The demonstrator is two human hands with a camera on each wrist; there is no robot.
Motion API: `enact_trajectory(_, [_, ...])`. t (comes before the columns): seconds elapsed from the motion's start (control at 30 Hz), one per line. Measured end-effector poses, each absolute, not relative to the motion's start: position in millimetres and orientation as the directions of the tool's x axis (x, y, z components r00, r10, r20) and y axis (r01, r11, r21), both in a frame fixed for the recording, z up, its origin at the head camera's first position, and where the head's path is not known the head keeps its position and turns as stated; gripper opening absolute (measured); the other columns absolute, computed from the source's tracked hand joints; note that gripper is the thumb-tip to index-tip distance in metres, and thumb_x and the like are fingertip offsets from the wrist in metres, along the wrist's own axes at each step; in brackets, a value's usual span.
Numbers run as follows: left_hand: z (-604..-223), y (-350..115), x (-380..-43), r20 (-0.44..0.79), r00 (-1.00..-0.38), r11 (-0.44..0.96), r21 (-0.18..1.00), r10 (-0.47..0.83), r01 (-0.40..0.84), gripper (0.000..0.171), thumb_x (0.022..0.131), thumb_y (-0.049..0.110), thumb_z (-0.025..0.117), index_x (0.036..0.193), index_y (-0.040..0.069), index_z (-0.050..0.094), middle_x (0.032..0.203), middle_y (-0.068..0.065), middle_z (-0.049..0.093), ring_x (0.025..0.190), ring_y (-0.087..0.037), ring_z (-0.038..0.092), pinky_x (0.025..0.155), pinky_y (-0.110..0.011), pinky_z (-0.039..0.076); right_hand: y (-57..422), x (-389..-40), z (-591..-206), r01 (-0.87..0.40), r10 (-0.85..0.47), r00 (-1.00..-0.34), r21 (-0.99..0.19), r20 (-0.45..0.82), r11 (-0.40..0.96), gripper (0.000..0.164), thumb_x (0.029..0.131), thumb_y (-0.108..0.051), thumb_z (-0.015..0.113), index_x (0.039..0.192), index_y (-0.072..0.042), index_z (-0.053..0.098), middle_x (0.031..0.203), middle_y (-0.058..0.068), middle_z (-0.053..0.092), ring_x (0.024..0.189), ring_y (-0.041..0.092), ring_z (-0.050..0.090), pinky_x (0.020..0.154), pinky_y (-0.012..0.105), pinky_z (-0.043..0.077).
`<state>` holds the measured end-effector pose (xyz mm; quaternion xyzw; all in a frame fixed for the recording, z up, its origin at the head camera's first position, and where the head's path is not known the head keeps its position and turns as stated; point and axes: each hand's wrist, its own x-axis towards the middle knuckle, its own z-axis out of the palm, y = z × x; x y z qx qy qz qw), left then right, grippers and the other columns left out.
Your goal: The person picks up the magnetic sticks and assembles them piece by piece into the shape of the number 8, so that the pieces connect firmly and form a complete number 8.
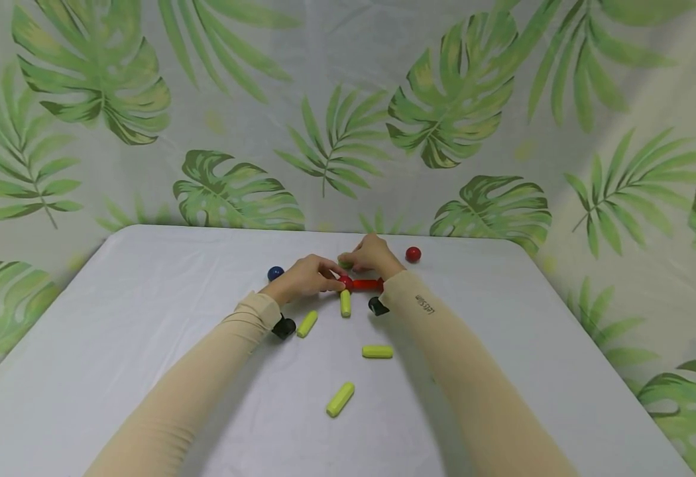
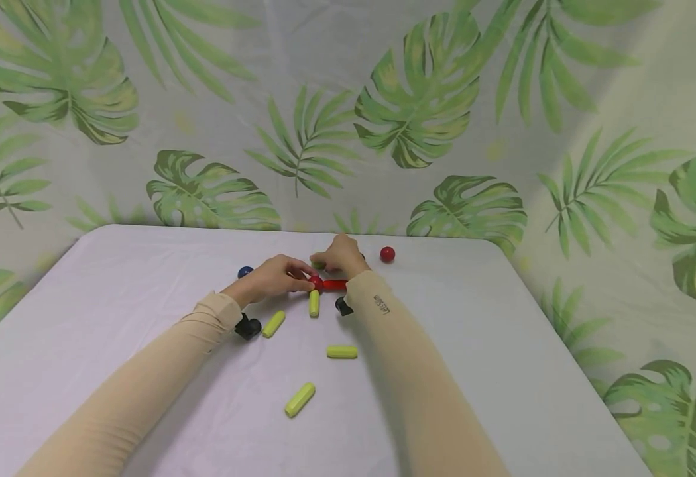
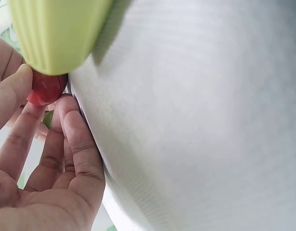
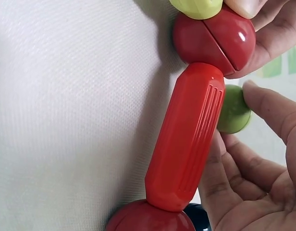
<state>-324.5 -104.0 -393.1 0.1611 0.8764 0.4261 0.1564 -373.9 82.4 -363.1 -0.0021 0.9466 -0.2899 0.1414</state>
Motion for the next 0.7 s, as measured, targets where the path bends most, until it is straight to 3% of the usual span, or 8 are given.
enact_trajectory(0.1, [-393.1,-103.7,-324.2,-0.137,-0.900,0.582,0.800,0.414,0.145,0.036,0.099,0.027,0.079,0.133,0.015,0.076,0.124,-0.012,0.075,0.097,-0.020,0.066,0.081,-0.027,0.053,83.2,-373.5,-363.1,0.074,-0.093,-0.958,-0.547,-0.271,0.834,0.042,0.099,-0.040,0.078,0.117,-0.002,0.079,0.082,0.005,0.076,0.084,0.014,0.061,0.079,0.026,0.046])
enact_trajectory(0.3, [-391.9,-102.9,-322.1,-0.140,-0.902,0.588,0.796,0.408,0.142,0.035,0.100,0.027,0.078,0.133,0.015,0.076,0.122,-0.012,0.074,0.095,-0.020,0.065,0.080,-0.027,0.052,85.5,-370.6,-361.6,0.055,-0.122,-0.957,-0.580,-0.262,0.813,0.043,0.099,-0.034,0.080,0.126,0.000,0.076,0.103,0.014,0.081,0.094,0.019,0.064,0.085,0.028,0.047])
enact_trajectory(0.5, [-390.9,-102.1,-321.5,-0.144,-0.909,0.592,0.796,0.390,0.128,0.036,0.099,0.028,0.079,0.133,0.016,0.076,0.123,-0.011,0.075,0.096,-0.021,0.065,0.079,-0.027,0.052,87.0,-374.1,-364.9,0.058,-0.108,-0.963,-0.581,-0.247,0.812,0.048,0.097,-0.035,0.082,0.132,-0.002,0.073,0.113,0.011,0.078,0.096,0.020,0.064,0.085,0.029,0.048])
enact_trajectory(0.7, [-390.7,-101.9,-320.9,-0.152,-0.908,0.595,0.794,0.391,0.123,0.037,0.099,0.028,0.079,0.134,0.016,0.076,0.123,-0.012,0.075,0.096,-0.021,0.066,0.079,-0.027,0.053,92.2,-372.0,-360.6,0.040,-0.119,-0.966,-0.588,-0.228,0.808,0.048,0.097,-0.036,0.082,0.131,-0.003,0.074,0.119,0.012,0.076,0.106,0.024,0.063,0.099,0.037,0.052])
